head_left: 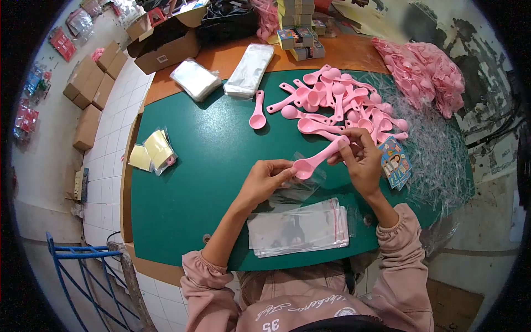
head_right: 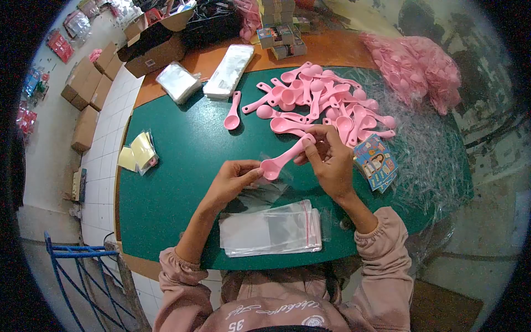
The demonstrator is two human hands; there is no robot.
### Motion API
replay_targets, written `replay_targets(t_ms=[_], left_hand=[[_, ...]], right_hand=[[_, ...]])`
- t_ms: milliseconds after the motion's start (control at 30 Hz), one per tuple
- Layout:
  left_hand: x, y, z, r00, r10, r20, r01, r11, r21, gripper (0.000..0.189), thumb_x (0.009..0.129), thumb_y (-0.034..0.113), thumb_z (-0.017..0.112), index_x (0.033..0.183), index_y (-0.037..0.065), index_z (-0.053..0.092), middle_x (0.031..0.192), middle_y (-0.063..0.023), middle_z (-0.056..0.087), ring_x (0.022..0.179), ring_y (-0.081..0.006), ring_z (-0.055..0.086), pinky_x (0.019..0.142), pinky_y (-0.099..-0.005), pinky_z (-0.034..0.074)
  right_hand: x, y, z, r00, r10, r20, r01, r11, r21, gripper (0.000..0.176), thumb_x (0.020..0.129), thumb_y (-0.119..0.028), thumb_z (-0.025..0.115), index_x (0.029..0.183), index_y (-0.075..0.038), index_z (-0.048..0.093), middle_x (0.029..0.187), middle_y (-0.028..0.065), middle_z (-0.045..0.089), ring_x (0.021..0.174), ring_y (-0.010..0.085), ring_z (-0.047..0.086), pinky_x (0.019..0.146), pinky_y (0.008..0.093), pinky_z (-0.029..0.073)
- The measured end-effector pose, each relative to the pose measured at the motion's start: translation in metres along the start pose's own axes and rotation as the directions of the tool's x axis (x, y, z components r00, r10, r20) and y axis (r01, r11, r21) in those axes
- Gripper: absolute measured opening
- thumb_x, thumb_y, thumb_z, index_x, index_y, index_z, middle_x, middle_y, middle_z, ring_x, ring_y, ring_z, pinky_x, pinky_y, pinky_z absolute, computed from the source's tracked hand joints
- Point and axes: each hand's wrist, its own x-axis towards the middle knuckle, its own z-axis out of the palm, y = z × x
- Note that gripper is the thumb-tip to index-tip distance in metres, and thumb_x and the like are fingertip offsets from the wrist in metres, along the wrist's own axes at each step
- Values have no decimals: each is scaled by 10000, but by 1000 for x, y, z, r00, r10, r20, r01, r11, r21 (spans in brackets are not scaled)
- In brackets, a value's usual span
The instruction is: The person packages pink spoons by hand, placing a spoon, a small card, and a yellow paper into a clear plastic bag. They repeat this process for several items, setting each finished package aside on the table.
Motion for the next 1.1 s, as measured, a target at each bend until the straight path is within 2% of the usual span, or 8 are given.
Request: replay_targets(t_ms=[200,433,567,767,833,967,1033,1100], left_hand=[[0,1,1,998,59,-21,-62,978,-199,277,840,148,578,1047,-36,584,885,-71,639,821,-116,608,675,-210,478],[1,2,1,999,32,-33,-37,981,-192,294,837,141,584,1074,-33,574,937,-76,627,811,-94,584,703,-200,469],[4,-4,6,999,27,-23,-31,984,-175,295,848,134,564,1095,-28,558,961,-53,614,833,-96,569,735,-214,463],[2,5,8,978,207,18,-207,978,-18,321,891,209,500,1069,-54,554,986,-89,610,838,-134,589,741,-246,478],[-1,9,0,975,-73,211,81,996,-29,347,914,258,454,1020,-45,585,900,-38,629,799,-82,560,731,-234,462],[-9,36,3,972,11,233,24,989,-146,356,930,247,416,985,-59,590,868,-61,630,792,-94,571,716,-229,463],[-7,41,6,983,16,185,40,954,-297,357,933,237,407,1003,-68,578,865,-94,626,804,-119,591,717,-238,477],[-5,44,4,978,83,194,-47,981,-186,359,935,237,402,1014,-71,569,877,-108,626,815,-139,601,723,-250,487]], right_hand=[[3,-4,-8,984,-79,-160,68,995,-74,177,874,-115,516,991,14,487,743,95,610,617,136,622,529,227,505],[-1,-3,1,993,-100,-71,100,995,-5,163,874,-91,510,1002,7,491,734,91,601,608,134,617,531,226,502],[-3,2,4,999,21,37,-21,1000,-9,178,857,-53,521,1016,18,486,743,82,594,606,124,607,540,231,505],[-2,0,10,984,133,120,-158,958,237,167,828,-28,559,976,-2,486,759,75,581,646,97,582,525,210,465],[1,4,1,995,50,83,-53,998,36,138,839,-55,560,952,-22,487,783,51,580,660,83,562,535,193,449],[0,-6,0,989,42,142,-47,998,31,231,880,-238,527,945,-16,519,877,81,583,758,135,559,664,237,458],[-1,-10,2,918,-226,327,293,940,-173,437,873,-447,452,965,-34,563,1033,125,543,948,207,512,826,313,416],[-11,-24,1,890,-212,403,306,934,-185,483,860,-497,427,984,-55,580,1105,136,500,1007,232,475,868,338,384]])
